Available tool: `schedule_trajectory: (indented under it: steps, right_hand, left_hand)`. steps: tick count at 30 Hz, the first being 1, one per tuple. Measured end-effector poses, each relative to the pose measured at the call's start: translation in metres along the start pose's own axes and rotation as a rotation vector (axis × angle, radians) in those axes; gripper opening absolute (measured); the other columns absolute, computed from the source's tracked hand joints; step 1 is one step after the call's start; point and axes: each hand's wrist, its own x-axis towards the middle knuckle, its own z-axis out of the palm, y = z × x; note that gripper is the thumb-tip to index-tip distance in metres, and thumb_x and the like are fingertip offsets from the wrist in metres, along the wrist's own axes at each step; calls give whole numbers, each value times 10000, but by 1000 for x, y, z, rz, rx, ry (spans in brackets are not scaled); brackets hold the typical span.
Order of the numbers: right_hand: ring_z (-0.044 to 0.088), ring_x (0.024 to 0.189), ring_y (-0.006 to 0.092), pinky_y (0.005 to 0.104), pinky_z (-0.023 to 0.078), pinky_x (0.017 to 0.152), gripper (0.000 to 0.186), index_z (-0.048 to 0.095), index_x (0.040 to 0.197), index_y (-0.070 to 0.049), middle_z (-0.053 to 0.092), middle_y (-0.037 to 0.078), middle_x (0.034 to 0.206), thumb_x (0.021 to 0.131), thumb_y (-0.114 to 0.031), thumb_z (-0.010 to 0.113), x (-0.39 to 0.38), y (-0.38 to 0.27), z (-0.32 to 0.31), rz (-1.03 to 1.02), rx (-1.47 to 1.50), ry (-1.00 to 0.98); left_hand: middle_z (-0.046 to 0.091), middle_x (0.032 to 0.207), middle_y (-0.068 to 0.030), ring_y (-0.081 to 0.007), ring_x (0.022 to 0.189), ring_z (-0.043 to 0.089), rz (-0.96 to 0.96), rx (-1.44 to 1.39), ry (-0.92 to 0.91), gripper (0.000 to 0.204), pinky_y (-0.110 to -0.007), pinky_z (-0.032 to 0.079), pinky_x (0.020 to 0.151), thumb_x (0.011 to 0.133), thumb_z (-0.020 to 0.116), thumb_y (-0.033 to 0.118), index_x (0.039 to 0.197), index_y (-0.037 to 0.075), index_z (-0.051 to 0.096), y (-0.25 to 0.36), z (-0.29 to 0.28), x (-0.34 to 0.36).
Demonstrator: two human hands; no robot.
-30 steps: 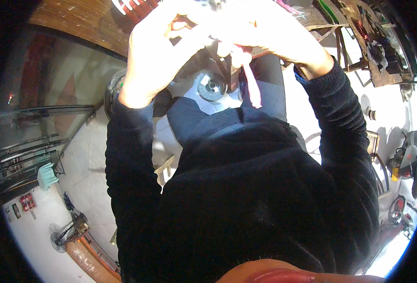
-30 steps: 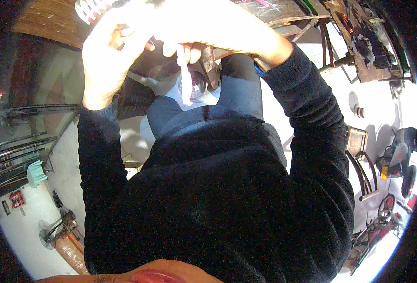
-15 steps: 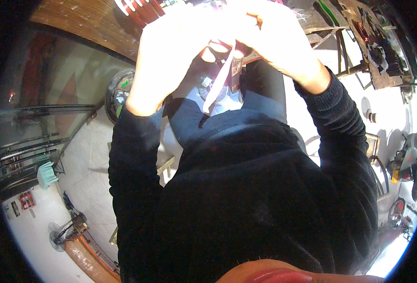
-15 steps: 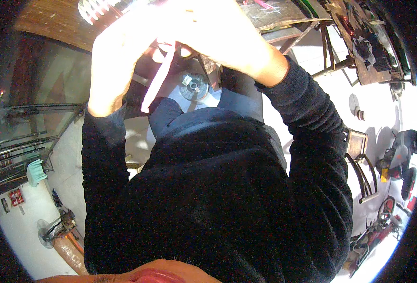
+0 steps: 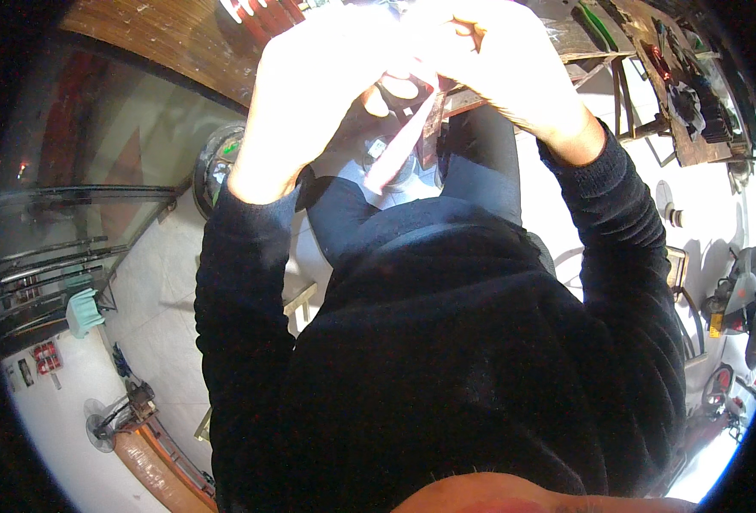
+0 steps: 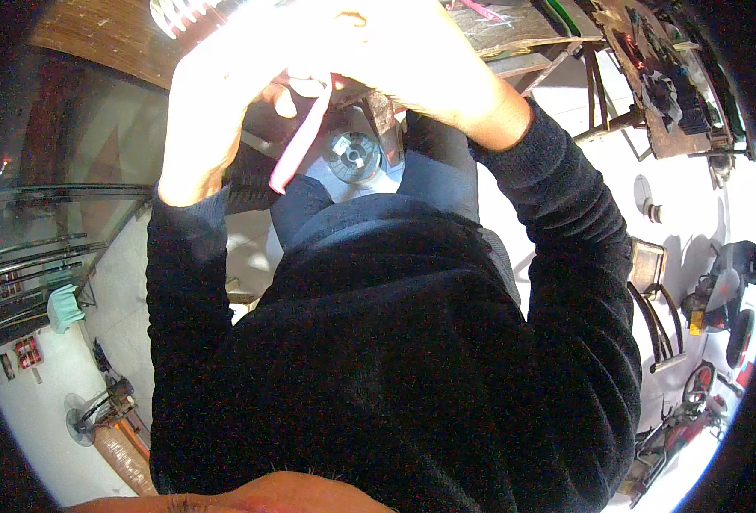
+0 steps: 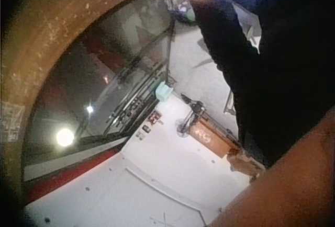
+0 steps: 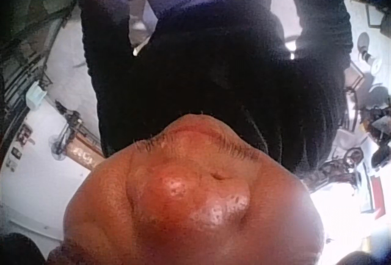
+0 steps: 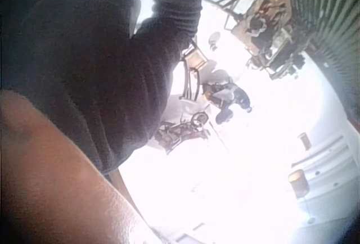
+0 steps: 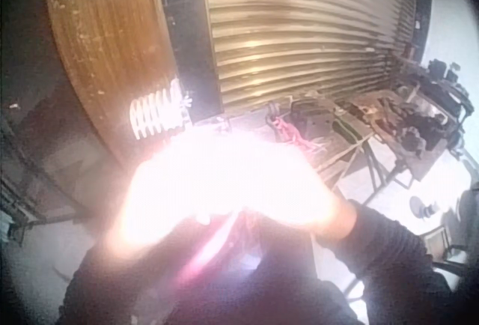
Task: The person works on a finned electrical component, likely a stator, using pliers to manipulate and secure wires. They repeatedly adjust the wires and the component on a workbench in a workshop setting.
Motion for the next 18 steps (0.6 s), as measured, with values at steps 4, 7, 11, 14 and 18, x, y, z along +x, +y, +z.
schedule_trajectory:
  steps: [4,7,11,14,18]
  right_hand:
    - [679,1145,281,402,568,963,373,598,1376,58,642,187,1368,1027,-72,607,6,-1,5,-9,94,-40]
    - [642,1219,290,413,542,1013,392,581,1398,51,611,189,1414,1026,-67,608,12,3,8,-39,261,-55]
    - [594,1296,298,429,509,1063,407,566,1416,40,598,187,1433,1027,-73,608,10,9,5,-70,74,-27]
    - [588,1304,300,433,507,1066,408,568,1415,36,593,186,1438,1027,-82,611,9,17,1,-115,17,-39]
    - [600,1290,307,428,518,1057,416,567,1420,30,592,188,1441,1021,-77,618,11,23,-3,-110,144,-67]
  left_hand:
    - [752,1123,-88,-126,955,699,-10,-34,17,274,-266,553,828,984,659,78,1228,-36,710,-4,-1,-2]
    - [752,1120,-87,-126,950,699,-19,-59,28,273,-265,552,824,984,660,80,1225,-36,711,-6,2,-2]
    - [752,1115,-85,-126,944,699,-34,-96,39,271,-265,552,819,983,661,82,1222,-36,712,-8,4,-4]
    - [752,1112,-84,-125,940,698,-44,-122,49,269,-264,551,815,983,662,83,1219,-36,712,-10,7,-3]
    - [752,1108,-82,-125,934,698,-54,-159,60,268,-263,551,809,983,663,85,1216,-36,714,-13,10,-6]
